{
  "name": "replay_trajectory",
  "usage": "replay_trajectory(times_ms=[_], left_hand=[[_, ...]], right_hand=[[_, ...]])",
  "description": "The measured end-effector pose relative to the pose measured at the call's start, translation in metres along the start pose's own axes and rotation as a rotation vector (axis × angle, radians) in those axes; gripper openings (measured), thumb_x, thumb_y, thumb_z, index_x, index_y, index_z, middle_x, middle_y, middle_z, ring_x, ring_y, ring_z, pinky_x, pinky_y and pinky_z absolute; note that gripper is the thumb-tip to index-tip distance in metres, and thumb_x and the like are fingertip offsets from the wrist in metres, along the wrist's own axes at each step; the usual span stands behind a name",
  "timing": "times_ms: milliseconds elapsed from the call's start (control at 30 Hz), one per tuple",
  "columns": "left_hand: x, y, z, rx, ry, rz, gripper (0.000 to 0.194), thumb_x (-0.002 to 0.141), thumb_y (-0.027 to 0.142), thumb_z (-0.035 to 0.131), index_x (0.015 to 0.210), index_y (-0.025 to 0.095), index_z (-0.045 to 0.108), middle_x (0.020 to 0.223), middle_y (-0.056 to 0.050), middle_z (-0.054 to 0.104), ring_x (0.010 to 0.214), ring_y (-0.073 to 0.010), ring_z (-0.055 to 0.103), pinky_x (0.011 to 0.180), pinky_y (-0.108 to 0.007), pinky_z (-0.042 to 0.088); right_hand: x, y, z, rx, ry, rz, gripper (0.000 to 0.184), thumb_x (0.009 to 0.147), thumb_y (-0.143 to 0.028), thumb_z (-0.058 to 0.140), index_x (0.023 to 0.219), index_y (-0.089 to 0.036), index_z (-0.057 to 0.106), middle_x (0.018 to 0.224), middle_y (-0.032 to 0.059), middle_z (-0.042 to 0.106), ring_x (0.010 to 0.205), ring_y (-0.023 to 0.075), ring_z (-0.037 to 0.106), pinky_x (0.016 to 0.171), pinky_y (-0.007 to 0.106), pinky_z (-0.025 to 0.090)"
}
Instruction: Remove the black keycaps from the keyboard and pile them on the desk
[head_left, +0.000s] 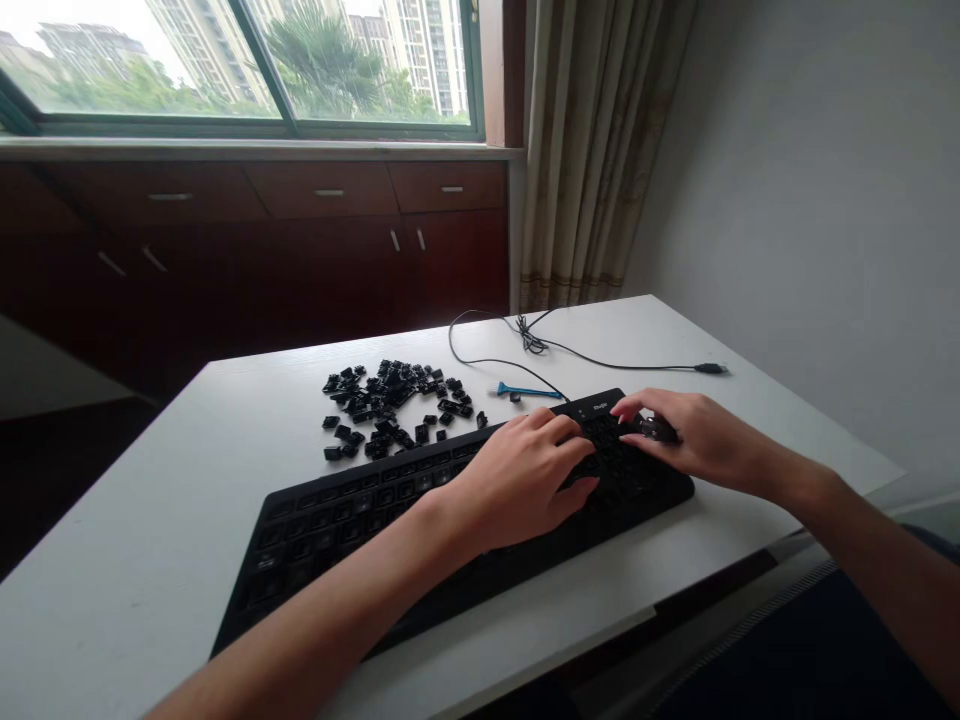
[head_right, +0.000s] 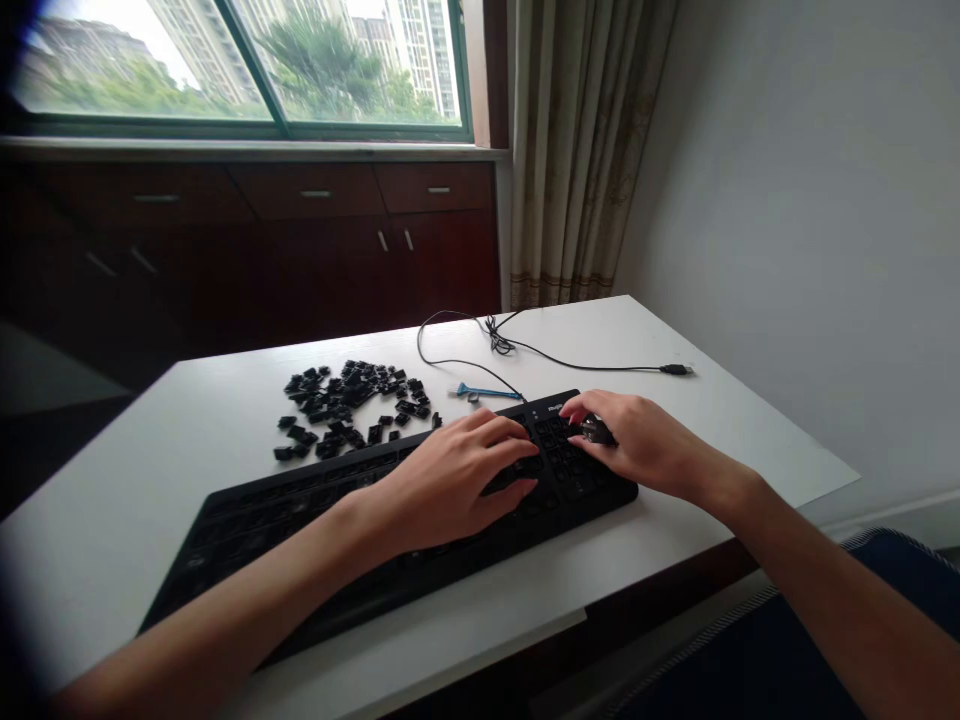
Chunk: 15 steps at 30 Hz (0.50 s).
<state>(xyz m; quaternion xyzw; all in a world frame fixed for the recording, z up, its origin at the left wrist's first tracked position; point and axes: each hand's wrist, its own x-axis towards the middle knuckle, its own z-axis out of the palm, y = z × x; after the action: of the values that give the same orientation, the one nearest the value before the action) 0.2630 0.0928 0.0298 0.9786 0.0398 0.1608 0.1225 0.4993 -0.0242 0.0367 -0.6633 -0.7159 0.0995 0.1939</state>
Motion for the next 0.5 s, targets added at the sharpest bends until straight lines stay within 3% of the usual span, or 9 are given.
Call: replay_trajectory(times_ms=[133,233,500], left_hand=[[-0.005,0.008,0.014,-0.005,-0.013,0.002,0.031,0.098,0.042,0.053,0.114,0.019,0.066,0.114,-0.010,0.065,0.103,-0.0251,0.059,0.090,-0.041,0.050],[-0.011,0.009,0.018,-0.009,-0.005,-0.018,0.033,0.100,0.043,0.048,0.114,0.019,0.066,0.116,-0.009,0.064,0.104,-0.0252,0.058,0.091,-0.042,0.048],[-0.014,0.009,0.024,-0.042,0.047,-0.047,0.030,0.099,0.038,0.048,0.115,0.020,0.066,0.118,-0.009,0.064,0.106,-0.0256,0.057,0.091,-0.041,0.047]], right_hand=[[0.001,0.003,0.002,-0.021,-0.009,-0.008,0.021,0.091,-0.036,0.062,0.108,-0.024,0.067,0.107,0.0064,0.073,0.095,0.0254,0.069,0.084,0.039,0.055],[0.000,0.005,0.002,0.000,-0.048,-0.074,0.026,0.094,-0.032,0.057,0.118,-0.027,0.066,0.116,0.0060,0.070,0.102,0.0244,0.067,0.091,0.039,0.054],[-0.007,0.006,0.005,0.025,-0.144,-0.157,0.046,0.093,-0.019,0.054,0.136,-0.035,0.058,0.127,0.0057,0.062,0.103,0.0221,0.067,0.085,0.035,0.056]])
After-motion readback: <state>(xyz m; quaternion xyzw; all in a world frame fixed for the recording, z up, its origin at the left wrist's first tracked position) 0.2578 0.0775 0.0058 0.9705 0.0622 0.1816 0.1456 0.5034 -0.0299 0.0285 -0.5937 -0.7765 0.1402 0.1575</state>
